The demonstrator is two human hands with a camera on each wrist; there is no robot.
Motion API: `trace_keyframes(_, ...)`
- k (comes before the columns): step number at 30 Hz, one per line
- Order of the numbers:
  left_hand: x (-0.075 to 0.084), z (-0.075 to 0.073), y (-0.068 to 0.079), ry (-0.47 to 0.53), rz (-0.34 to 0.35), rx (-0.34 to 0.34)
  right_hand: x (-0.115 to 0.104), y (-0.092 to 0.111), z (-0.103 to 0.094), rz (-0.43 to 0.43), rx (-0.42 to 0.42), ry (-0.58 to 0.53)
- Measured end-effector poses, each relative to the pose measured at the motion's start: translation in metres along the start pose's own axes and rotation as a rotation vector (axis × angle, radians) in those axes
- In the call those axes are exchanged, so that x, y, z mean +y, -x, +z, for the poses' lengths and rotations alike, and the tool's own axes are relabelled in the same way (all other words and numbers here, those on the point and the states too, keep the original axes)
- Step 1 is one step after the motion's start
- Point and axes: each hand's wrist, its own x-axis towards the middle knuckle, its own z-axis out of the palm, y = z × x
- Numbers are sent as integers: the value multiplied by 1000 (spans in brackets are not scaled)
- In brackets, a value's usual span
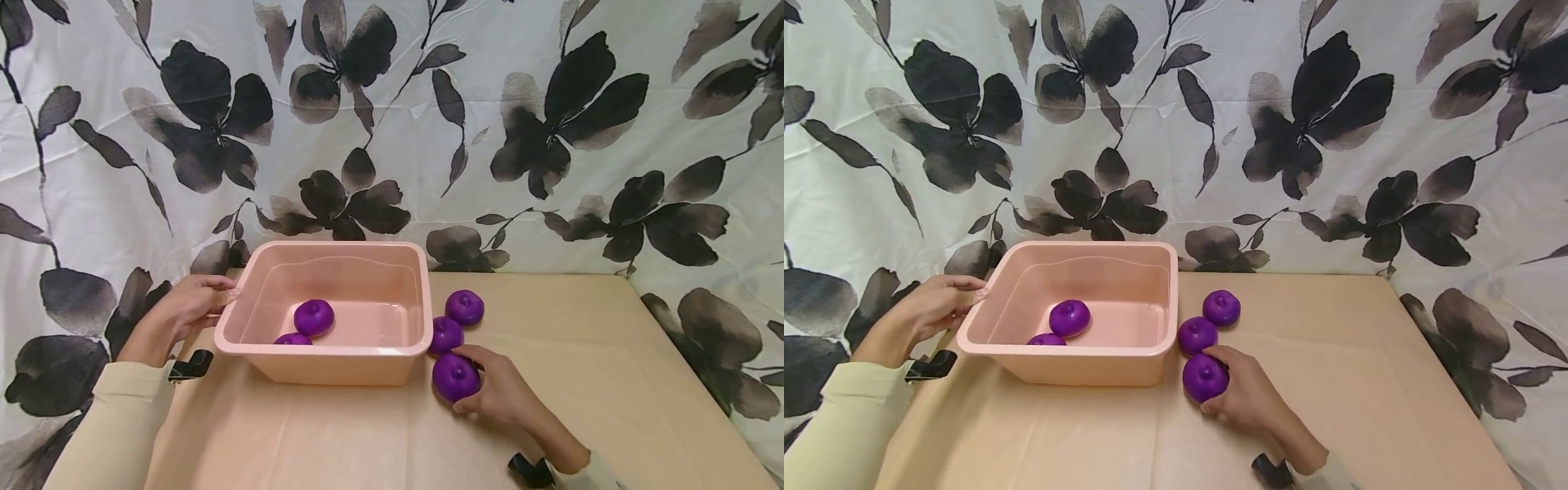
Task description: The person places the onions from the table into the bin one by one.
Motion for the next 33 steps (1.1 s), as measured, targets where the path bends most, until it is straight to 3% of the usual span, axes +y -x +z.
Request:
trace_keyframes(6, 1, -1, 0, 30, 3, -29, -12, 1, -18, 23, -4, -54)
trace_keyframes(16, 1, -2, -1, 10, -3, -19, -44, -3, -54, -55, -17, -66)
trace_keyframes(24, -3, -2, 0, 0, -6, -6, -68, -10, -69, -82, -47, -59)
trace_keyframes(33, -1, -1, -1, 5, -11, -9, -80, -14, -89, -122, -63, -65)
